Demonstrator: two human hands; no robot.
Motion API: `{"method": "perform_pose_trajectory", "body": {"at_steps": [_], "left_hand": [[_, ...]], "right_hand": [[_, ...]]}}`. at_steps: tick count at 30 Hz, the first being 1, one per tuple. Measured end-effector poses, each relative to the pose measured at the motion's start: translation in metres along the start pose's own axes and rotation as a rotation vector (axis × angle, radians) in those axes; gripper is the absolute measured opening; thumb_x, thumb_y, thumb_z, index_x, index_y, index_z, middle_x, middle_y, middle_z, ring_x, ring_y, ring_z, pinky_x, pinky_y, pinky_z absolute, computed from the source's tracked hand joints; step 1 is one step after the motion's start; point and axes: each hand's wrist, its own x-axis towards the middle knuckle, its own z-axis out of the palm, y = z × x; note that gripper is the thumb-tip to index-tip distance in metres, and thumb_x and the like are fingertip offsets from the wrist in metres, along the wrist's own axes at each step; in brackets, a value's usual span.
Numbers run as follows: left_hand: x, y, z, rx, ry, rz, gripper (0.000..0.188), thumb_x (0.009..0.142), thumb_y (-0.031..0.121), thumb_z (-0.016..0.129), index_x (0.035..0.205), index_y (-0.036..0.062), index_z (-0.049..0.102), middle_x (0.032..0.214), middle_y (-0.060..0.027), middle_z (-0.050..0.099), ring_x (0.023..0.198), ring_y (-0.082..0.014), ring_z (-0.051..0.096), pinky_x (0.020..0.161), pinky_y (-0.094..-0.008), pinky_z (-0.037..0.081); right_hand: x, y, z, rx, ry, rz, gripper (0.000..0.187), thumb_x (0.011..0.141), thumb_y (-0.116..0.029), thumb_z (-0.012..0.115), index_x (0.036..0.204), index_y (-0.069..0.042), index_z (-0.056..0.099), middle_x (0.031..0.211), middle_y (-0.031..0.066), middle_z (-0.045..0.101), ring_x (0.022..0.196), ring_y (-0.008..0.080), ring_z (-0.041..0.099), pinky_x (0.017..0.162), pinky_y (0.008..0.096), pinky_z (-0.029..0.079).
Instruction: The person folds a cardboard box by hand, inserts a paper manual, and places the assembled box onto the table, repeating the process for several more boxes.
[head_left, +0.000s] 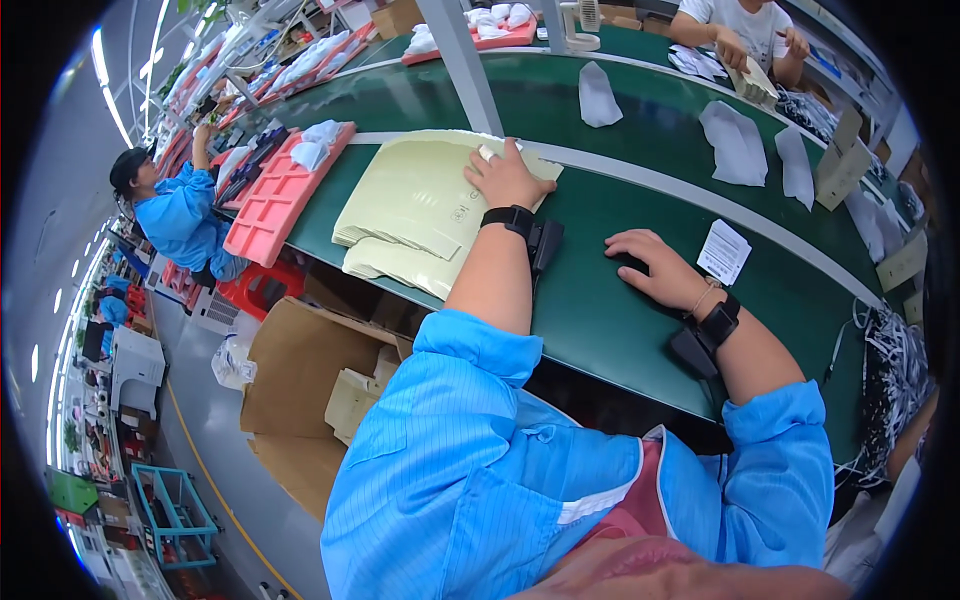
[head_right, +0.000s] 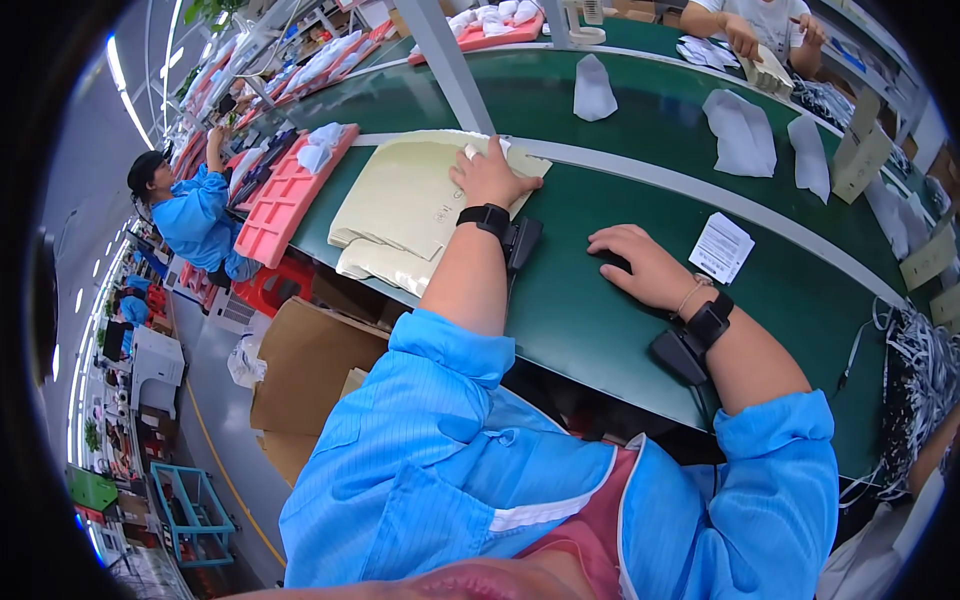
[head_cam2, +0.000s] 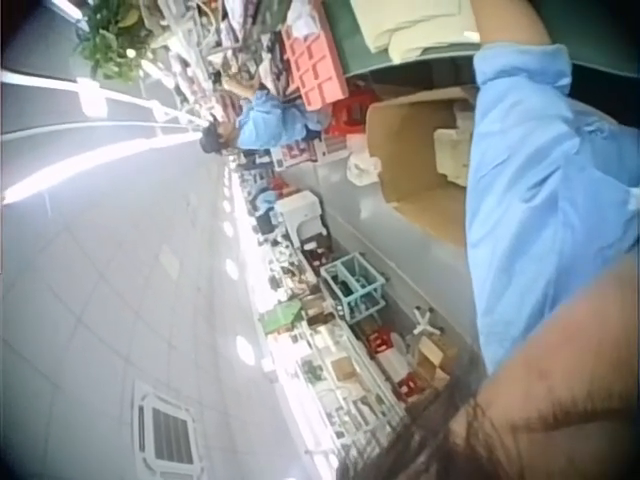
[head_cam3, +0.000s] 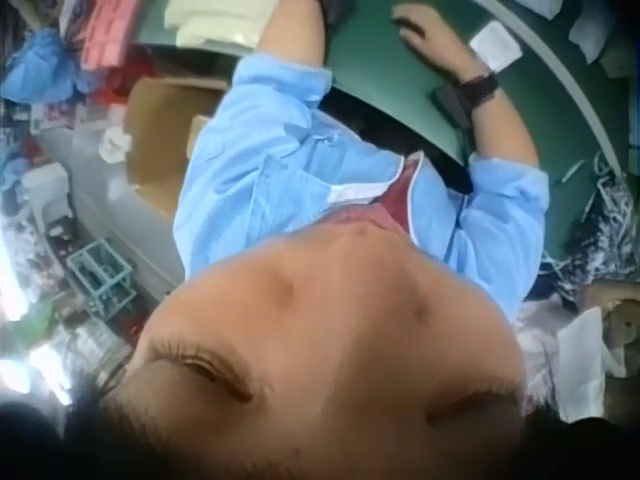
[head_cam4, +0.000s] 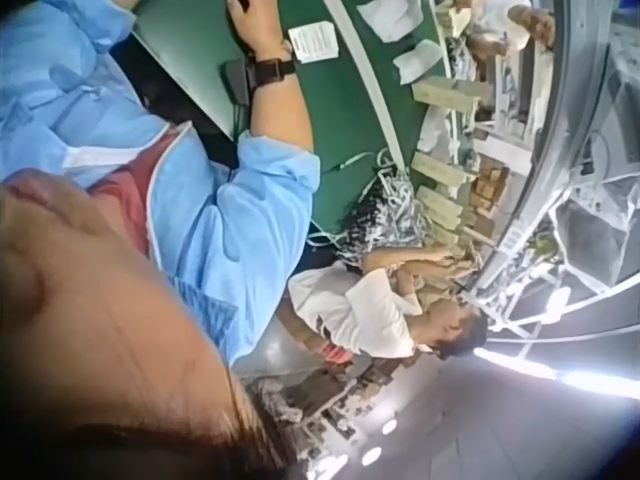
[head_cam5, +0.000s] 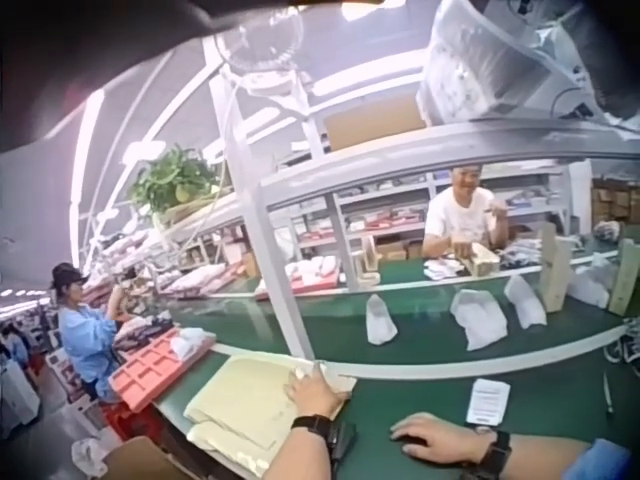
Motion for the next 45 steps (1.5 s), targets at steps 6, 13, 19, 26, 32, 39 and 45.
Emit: {"method": "perform_pose_trajectory", "body": {"at_steps": [6, 13, 19, 26, 32, 39, 45], "left_hand": [[-0.001, 0.002, -0.012, -0.033, -0.019, 0.031, 0.09, 0.058, 0.046, 0.08, 0.132, 0.0129, 0.043, 0.126, -0.019, 0.051, 0.125, -0.0372, 0.037, 0.102, -0.0533, 0.023], [-0.012, 0.021, -0.043, -0.557, -0.247, 0.351, 0.063, 0.069, 0.035, 0.077, 0.122, 0.0102, 0.052, 0.122, -0.0136, 0.055, 0.111, -0.0289, 0.051, 0.09, -0.0385, 0.042], [-0.035, 0.042, -0.052, -0.646, -0.062, 0.785, 0.068, 0.064, 0.034, 0.079, 0.123, 0.0166, 0.051, 0.119, -0.016, 0.054, 0.11, -0.0313, 0.052, 0.091, -0.0386, 0.043], [-0.044, 0.047, -0.044, -0.573, 0.142, 0.967, 0.101, 0.046, 0.036, 0.086, 0.134, 0.0222, 0.039, 0.132, -0.0212, 0.04, 0.118, -0.041, 0.04, 0.098, -0.0496, 0.036], [-0.044, 0.049, -0.056, -0.733, 0.395, 1.005, 0.106, 0.04, 0.027, 0.09, 0.133, 0.0235, 0.039, 0.132, -0.0239, 0.039, 0.119, -0.0434, 0.038, 0.098, -0.0515, 0.036], [-0.043, 0.058, -0.032, -1.071, 0.609, 1.087, 0.093, 0.05, 0.014, 0.088, 0.129, 0.0282, 0.041, 0.129, -0.0237, 0.041, 0.111, -0.0422, 0.048, 0.09, -0.0486, 0.043], [-0.044, 0.058, -0.026, -1.116, 0.649, 1.097, 0.086, 0.053, 0.012, 0.087, 0.126, 0.0286, 0.043, 0.126, -0.0227, 0.044, 0.106, -0.0415, 0.052, 0.083, -0.0446, 0.049]], "right_hand": [[-0.001, 0.0, 0.0, 0.007, -0.005, 0.003, 0.03, 0.081, -0.008, 0.06, 0.111, -0.007, 0.056, 0.124, 0.0111, 0.052, 0.119, 0.0285, 0.043, 0.104, 0.0394, 0.034], [0.008, 0.003, 0.004, 0.138, 0.51, 0.118, 0.032, 0.082, -0.012, 0.064, 0.113, -0.005, 0.056, 0.122, 0.013, 0.052, 0.117, 0.0216, 0.045, 0.099, 0.0349, 0.038], [0.01, 0.027, -0.03, 0.524, 0.41, 0.525, 0.032, 0.086, -0.02, 0.065, 0.11, 0.0, 0.058, 0.104, 0.0055, 0.061, 0.096, 0.0091, 0.054, 0.081, 0.024, 0.044], [0.006, 0.005, -0.06, 0.586, 0.696, 0.284, 0.036, 0.087, -0.024, 0.064, 0.114, -0.001, 0.056, 0.105, 0.0051, 0.061, 0.095, 0.01, 0.054, 0.083, 0.0242, 0.042], [0.015, -0.05, -0.063, 0.532, 0.821, -0.06, 0.067, 0.086, -0.036, 0.063, 0.138, -0.005, 0.034, 0.131, 0.0129, 0.045, 0.122, 0.0191, 0.041, 0.101, 0.0323, 0.033], [0.039, -0.078, -0.055, 0.738, 0.694, -0.392, 0.084, 0.086, -0.042, 0.061, 0.145, -0.01, 0.011, 0.14, 0.0139, 0.034, 0.131, 0.0244, 0.031, 0.108, 0.0395, 0.025], [0.045, -0.078, -0.045, 0.697, 0.782, -0.165, 0.073, 0.089, -0.031, 0.06, 0.144, -0.009, 0.016, 0.135, 0.0129, 0.04, 0.124, 0.0221, 0.041, 0.104, 0.0369, 0.032]]}}
